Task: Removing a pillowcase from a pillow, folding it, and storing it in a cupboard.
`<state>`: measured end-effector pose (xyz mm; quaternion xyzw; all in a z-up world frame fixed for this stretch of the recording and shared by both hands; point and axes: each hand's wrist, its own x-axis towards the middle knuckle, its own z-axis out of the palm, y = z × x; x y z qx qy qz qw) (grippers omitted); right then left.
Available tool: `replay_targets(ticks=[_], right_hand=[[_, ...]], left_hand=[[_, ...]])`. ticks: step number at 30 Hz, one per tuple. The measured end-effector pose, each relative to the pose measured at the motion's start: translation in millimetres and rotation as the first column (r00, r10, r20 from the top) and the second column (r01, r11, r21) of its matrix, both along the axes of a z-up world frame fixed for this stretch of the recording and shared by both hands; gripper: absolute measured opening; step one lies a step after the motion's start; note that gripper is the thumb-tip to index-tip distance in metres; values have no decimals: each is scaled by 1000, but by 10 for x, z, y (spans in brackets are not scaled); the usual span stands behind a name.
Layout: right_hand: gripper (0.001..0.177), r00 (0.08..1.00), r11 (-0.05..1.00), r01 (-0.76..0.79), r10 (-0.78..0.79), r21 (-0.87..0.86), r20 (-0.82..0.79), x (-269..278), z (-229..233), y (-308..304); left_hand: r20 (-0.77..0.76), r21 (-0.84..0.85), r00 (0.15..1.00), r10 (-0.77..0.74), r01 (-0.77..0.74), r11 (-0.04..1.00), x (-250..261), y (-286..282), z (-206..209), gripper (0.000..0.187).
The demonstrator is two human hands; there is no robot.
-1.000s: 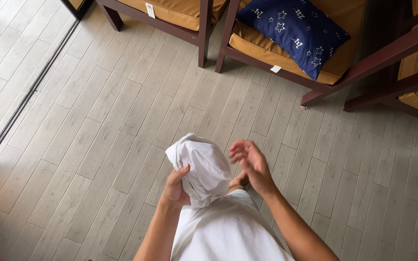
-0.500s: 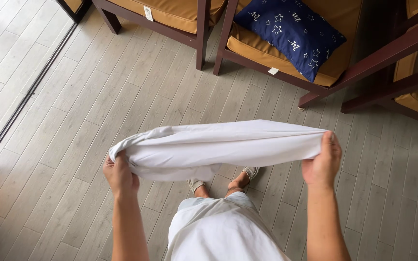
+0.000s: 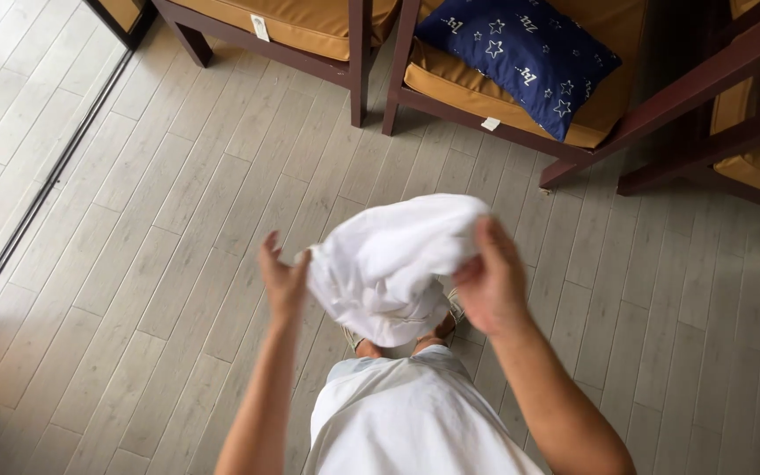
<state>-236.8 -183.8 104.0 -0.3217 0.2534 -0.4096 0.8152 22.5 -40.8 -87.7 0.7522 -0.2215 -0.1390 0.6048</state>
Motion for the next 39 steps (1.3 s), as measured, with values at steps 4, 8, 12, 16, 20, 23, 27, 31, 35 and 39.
replay_targets(ticks=[4,8,12,16,20,23,27,31,35,39], right_hand=[[31,995,996,-83,80,43,67,292,70,118],[27,979,993,-113,106,31,177,265,175,88],[27,976,996,33,-14,-84,217,-7,424,-128],[26,943,963,240,-201,-124,267,-553,478,-508],[23,862,894,430,-364,-129,354,-1138,378,-827],[22,835,905,420,-358,-65,417,-1726,-113,-1159],[28,811,900,419,-431,122,396,-1869,-461,-1338],[48,880,848,456,-476,272,8,-1130,-492,-805],[42,920,977,-144,75,-154,-385,-429,-865,-174],[52,801,835,-497,337,-235,-495,202,-1223,254]], left_hand=[[164,-348,961,-224,269,898,-981,-190,276,18],[41,-313,851,-524,509,802,-1349,-272,814,54],[418,175,776,-473,442,880,-1226,-219,196,55],[444,242,864,-239,142,960,-852,59,-222,51],[-26,192,996,-85,89,977,-386,447,-867,36],[-539,-130,838,-83,15,991,-114,587,-1022,21],[-697,-637,598,-396,-263,724,5,635,-144,17],[-545,-746,662,-514,-104,657,-151,607,327,31],[-586,-583,625,-515,116,804,-619,303,898,49],[-501,-545,508,-701,444,711,-860,94,1387,60]])
